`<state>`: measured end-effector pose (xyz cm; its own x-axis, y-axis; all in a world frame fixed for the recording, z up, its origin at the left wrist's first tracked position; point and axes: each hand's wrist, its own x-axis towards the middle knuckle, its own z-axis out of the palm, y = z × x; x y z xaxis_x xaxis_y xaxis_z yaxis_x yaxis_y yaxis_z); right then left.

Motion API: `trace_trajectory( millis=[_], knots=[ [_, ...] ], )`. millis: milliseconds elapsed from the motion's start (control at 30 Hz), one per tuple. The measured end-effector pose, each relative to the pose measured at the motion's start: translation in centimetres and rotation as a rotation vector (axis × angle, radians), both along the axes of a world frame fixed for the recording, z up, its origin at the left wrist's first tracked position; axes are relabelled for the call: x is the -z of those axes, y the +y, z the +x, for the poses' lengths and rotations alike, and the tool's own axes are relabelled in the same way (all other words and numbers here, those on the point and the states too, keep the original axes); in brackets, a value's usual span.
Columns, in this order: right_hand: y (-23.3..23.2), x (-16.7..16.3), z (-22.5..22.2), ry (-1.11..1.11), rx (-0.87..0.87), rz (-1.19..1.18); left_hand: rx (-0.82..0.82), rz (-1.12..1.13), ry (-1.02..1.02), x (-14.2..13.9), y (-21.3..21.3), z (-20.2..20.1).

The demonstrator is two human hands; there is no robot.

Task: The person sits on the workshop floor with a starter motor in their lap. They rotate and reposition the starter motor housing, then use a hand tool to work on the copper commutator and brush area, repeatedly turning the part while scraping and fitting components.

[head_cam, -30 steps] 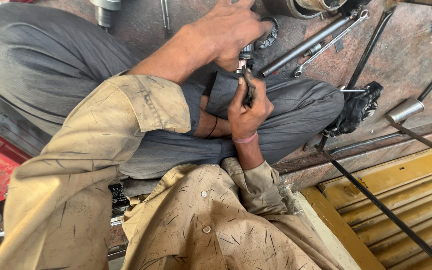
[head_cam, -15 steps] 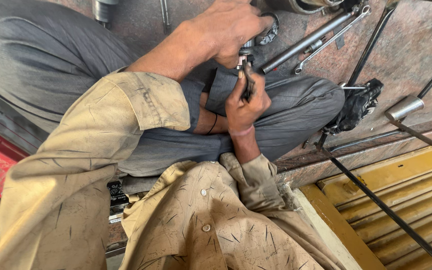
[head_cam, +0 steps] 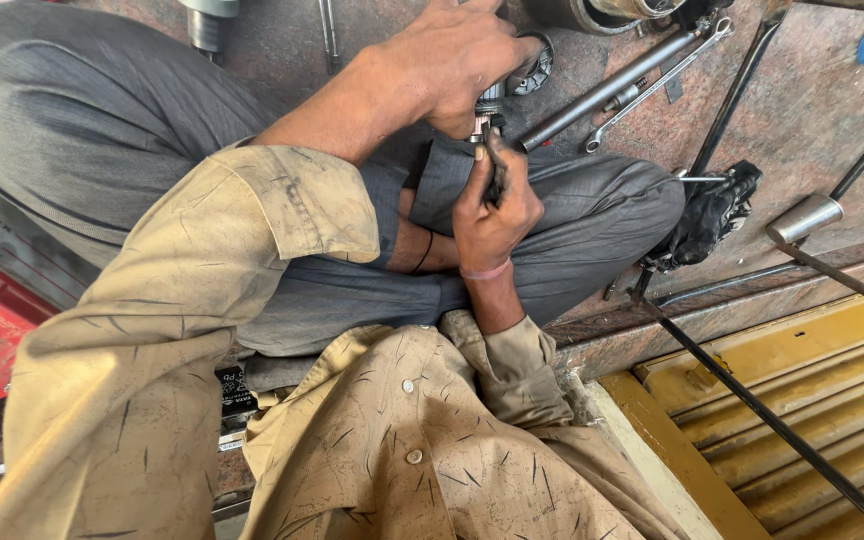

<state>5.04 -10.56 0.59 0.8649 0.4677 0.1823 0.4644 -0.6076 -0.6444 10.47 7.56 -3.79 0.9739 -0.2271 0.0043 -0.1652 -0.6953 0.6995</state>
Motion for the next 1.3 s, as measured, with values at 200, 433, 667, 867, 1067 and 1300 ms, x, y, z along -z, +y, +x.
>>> trace_trajectory(
  millis=[200,433,667,867,1067,1300],
  knots=[
    [-0.1,-0.3,-0.5,-0.016,0.017,-0.002,0.002,-0.027,-0.057,-0.2,0.1,0.0],
    [0.0,0.5,0.0,-0.07,0.048,-0.055,-0.03,0.007,-0.007,0.1,-0.5,0.0],
    [0.5,1.4,0.4,-0.155,-0.006,0.029,-0.044,0.013,-0.075,0.7,-0.7,-0.2],
    [-0.1,1.1,0.2,-0.14,-0.005,0.002,-0.036,0.014,-0.1,0.7,-0.4,-0.2],
    [0.6,2.3,0.3,-0.219,0.008,0.045,-0.027,-0.048,-0.062,0.7,-0.5,-0.4],
    [0.7,1.8,0.5,-0.174,-0.015,0.055,-0.017,-0.078,-0.128,0.1,0.2,-0.4]
  ],
)
